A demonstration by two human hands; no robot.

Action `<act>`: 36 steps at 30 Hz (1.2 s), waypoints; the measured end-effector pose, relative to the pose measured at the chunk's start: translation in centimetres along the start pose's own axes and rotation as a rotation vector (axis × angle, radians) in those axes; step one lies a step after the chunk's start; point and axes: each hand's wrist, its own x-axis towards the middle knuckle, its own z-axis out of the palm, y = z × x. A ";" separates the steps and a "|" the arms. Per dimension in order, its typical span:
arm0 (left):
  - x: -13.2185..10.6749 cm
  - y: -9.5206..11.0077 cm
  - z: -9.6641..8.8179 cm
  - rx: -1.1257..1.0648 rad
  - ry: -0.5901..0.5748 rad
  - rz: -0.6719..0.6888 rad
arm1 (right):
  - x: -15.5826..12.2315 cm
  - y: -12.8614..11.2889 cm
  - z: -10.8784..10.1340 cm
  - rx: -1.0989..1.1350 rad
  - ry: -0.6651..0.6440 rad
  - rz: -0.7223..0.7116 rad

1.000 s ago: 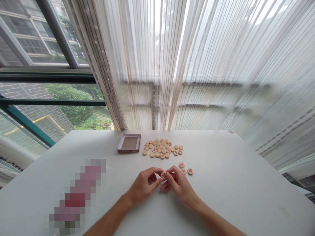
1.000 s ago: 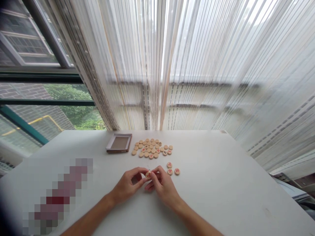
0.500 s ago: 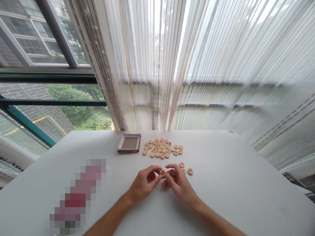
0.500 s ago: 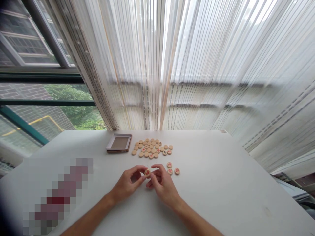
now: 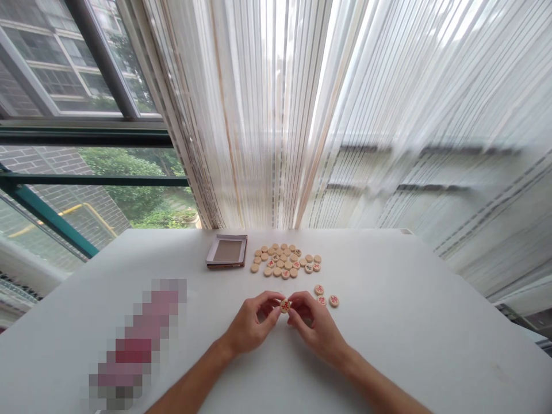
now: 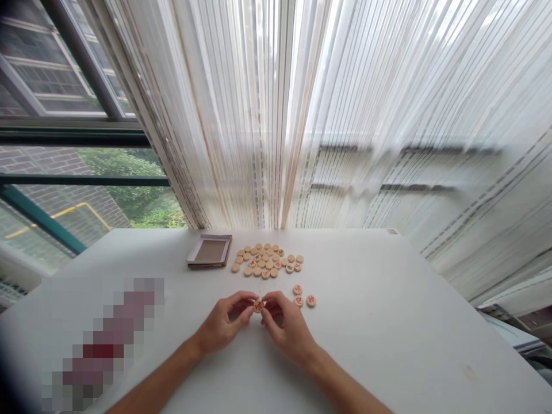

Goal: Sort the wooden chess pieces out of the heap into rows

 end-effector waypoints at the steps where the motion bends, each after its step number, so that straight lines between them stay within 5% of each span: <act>1: 0.0 0.0 0.0 -0.003 0.001 -0.007 | 0.0 0.0 0.0 -0.003 -0.002 -0.001; 25: -0.1 -0.5 0.2 0.047 -0.013 -0.044 | -0.3 0.1 0.7 -0.182 -0.009 -0.158; 36: 0.0 0.0 0.3 -0.011 0.003 -0.065 | -0.3 0.2 0.5 -0.201 -0.025 -0.117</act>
